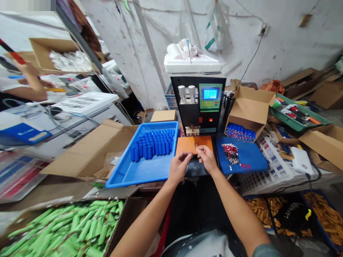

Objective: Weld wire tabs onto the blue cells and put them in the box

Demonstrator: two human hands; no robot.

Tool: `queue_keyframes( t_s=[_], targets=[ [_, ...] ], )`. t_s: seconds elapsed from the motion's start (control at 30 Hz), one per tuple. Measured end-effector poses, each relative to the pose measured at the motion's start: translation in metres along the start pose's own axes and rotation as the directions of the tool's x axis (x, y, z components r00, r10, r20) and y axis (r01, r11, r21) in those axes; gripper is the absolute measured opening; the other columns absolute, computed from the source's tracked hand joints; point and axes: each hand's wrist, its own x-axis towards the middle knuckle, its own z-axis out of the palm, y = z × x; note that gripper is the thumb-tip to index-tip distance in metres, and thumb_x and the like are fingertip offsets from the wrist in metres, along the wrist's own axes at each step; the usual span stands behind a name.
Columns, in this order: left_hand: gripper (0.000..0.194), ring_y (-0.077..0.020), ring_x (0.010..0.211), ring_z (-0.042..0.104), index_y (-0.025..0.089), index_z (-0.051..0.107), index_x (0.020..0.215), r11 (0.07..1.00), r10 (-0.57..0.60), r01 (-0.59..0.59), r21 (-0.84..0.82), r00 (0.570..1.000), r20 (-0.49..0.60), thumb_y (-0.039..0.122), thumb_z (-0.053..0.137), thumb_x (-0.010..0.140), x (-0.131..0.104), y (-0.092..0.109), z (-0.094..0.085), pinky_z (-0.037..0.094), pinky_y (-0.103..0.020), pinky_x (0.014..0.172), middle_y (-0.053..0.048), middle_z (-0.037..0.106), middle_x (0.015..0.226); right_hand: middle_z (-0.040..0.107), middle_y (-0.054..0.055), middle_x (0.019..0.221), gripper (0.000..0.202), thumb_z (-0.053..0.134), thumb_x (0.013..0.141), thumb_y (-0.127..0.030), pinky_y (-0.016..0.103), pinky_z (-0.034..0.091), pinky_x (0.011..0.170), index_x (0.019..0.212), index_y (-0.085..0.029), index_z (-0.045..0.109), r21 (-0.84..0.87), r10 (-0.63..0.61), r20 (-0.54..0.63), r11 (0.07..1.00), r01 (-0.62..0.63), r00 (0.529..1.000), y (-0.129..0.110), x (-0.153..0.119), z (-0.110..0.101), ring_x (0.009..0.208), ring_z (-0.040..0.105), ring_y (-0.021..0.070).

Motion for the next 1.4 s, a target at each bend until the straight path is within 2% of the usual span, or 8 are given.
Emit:
queue_keyframes(
  t_s=[0.33, 0.5, 0.57, 0.63, 0.73, 0.83, 1.23, 1.4],
  targets=[
    [0.024, -0.0120, 0.069, 0.055, 0.014, 0.061, 0.077, 0.995, -0.068, 0.072, -0.076, 0.996, 0.053, 0.037, 0.062, 0.083, -0.007, 0.004, -0.018, 0.044, -0.024, 0.068, -0.002, 0.061, 0.072, 0.052, -0.003, 0.055, 0.029, 0.072, 0.073, -0.045, 0.024, 0.033, 0.047, 0.071, -0.018, 0.062, -0.107, -0.017, 0.125, 0.994, 0.031, 0.992, 0.004, -0.007, 0.021, 0.048, 0.043, 0.0098],
    [0.025, -0.0153, 0.074, 0.061, 0.015, 0.064, 0.087, 0.969, -0.002, 0.006, 0.245, 1.000, -0.018, 0.039, 0.056, 0.088, -0.001, 0.006, -0.061, 0.047, -0.026, 0.072, -0.005, 0.068, 0.081, 0.052, -0.003, 0.055, 0.026, 0.074, 0.072, -0.041, 0.024, 0.033, 0.047, 0.070, -0.018, 0.064, -0.087, -0.015, 0.128, 0.996, 0.026, 0.992, 0.015, -0.005, 0.015, 0.049, 0.043, 0.0100],
    [0.022, -0.0181, 0.082, 0.063, 0.016, 0.064, 0.091, 0.826, 0.066, 0.045, 0.562, 0.982, -0.175, 0.036, 0.055, 0.089, 0.009, 0.007, -0.098, 0.047, -0.028, 0.077, -0.007, 0.070, 0.089, 0.051, -0.003, 0.055, 0.025, 0.075, 0.071, -0.040, 0.024, 0.033, 0.047, 0.070, -0.018, 0.064, -0.060, -0.018, 0.095, 0.998, 0.024, 0.995, 0.020, -0.005, 0.010, 0.049, 0.043, 0.0103],
    [0.021, -0.0238, 0.090, 0.065, 0.015, 0.062, 0.099, 0.514, 0.059, 0.235, 0.825, 0.950, -0.308, 0.032, 0.054, 0.090, 0.021, 0.004, -0.138, 0.046, -0.033, 0.081, -0.013, 0.070, 0.096, 0.051, -0.003, 0.056, 0.024, 0.075, 0.071, -0.040, 0.025, 0.033, 0.047, 0.070, -0.018, 0.064, -0.044, -0.024, 0.070, 0.999, 0.027, 0.997, 0.025, -0.007, 0.005, 0.049, 0.043, 0.0106],
    [0.028, -0.0316, 0.096, 0.066, 0.010, 0.058, 0.108, 0.108, -0.087, 0.407, 0.907, 0.913, -0.400, 0.029, 0.056, 0.088, 0.040, -0.006, -0.179, 0.047, -0.038, 0.080, -0.021, 0.068, 0.102, 0.051, -0.002, 0.056, 0.023, 0.074, 0.072, -0.040, 0.026, 0.033, 0.048, 0.069, -0.019, 0.064, -0.060, -0.030, 0.066, 0.998, 0.034, 0.997, 0.030, -0.011, 0.000, 0.050, 0.043, 0.0116],
    [0.027, -0.0336, 0.097, 0.067, 0.006, 0.055, 0.111, -0.021, -0.149, 0.381, 0.924, 0.913, -0.380, 0.020, 0.050, 0.088, 0.053, -0.018, -0.192, 0.048, -0.039, 0.079, -0.025, 0.068, 0.103, 0.050, -0.001, 0.056, 0.024, 0.072, 0.073, -0.042, 0.028, 0.034, 0.048, 0.068, -0.020, 0.063, -0.097, -0.024, 0.081, 0.995, 0.032, 0.996, 0.030, -0.015, -0.001, 0.050, 0.043, 0.0131],
    [0.028, -0.0319, 0.093, 0.065, 0.009, 0.059, 0.108, 0.020, 0.000, 0.441, 0.897, 0.897, -0.441, 0.021, 0.047, 0.086, 0.045, -0.010, -0.189, 0.047, -0.039, 0.078, -0.021, 0.067, 0.100, 0.049, -0.002, 0.055, 0.027, 0.071, 0.074, -0.044, 0.027, 0.032, 0.048, 0.068, -0.019, 0.062, -0.097, 0.020, 0.097, 0.995, -0.010, 0.995, 0.034, -0.025, -0.014, 0.049, 0.042, 0.0120],
    [0.026, -0.0263, 0.090, 0.062, 0.013, 0.063, 0.101, 0.286, 0.189, 0.254, 0.924, 0.930, -0.314, 0.029, 0.051, 0.086, 0.036, 0.010, -0.179, 0.047, -0.037, 0.082, -0.014, 0.065, 0.094, 0.049, -0.002, 0.053, 0.028, 0.070, 0.073, -0.045, 0.026, 0.031, 0.047, 0.068, -0.018, 0.062, -0.075, 0.035, 0.071, 0.997, -0.029, 0.997, 0.034, -0.028, -0.019, 0.048, 0.041, 0.0117]
  ],
)
